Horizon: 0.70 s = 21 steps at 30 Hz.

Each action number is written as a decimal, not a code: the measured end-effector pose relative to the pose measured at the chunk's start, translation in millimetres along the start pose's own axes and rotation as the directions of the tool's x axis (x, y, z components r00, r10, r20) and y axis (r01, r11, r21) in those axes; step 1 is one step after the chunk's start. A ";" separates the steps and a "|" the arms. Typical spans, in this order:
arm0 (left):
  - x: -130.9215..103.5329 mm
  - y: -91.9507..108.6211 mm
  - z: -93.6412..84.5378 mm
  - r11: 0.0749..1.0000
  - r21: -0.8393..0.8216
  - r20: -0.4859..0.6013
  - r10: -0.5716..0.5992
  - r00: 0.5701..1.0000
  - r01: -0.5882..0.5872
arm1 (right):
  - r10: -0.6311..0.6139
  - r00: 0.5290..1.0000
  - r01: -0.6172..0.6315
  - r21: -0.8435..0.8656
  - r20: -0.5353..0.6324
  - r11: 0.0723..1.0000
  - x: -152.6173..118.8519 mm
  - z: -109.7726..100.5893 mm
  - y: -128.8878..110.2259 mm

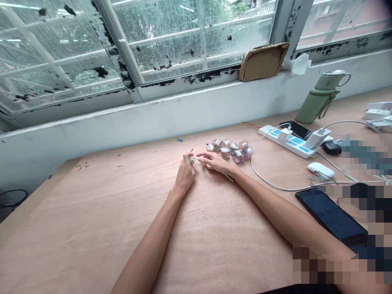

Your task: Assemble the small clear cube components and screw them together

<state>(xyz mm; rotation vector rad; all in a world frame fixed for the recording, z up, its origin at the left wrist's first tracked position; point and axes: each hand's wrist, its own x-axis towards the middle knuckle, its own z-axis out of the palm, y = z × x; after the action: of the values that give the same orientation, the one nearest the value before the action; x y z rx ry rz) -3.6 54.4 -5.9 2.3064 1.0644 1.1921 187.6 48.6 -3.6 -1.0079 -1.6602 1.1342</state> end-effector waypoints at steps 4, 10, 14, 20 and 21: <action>-0.3 0.1 -0.5 0.997 -0.073 0.059 -0.019 0.998 0.023 | -0.015 0.993 0.031 -0.135 0.120 0.990 -2.8 -1.8 -7.0; -0.3 2.2 -2.7 0.997 -0.022 0.126 -0.069 0.990 0.072 | -0.070 0.987 0.090 -0.136 0.145 0.987 -1.9 1.1 -8.2; 1.1 6.2 -5.6 0.997 0.056 0.160 -0.061 0.985 0.053 | -0.132 0.978 0.156 -0.148 0.161 0.977 0.1 5.3 -4.9; 3.1 8.1 -6.6 0.997 0.076 0.183 -0.010 0.983 -0.004 | -0.179 0.974 0.198 -0.140 0.137 0.970 1.7 9.9 1.1; 3.1 8.6 -6.8 0.998 0.062 0.184 -0.007 0.983 -0.004 | -0.176 0.975 0.196 -0.161 0.132 0.967 1.4 10.1 1.6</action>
<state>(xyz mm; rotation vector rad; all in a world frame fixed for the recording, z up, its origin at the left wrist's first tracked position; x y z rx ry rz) -3.9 50.8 4.9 2.4075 1.0489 0.9356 177.9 47.7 -7.0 -0.8833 -1.9313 0.9520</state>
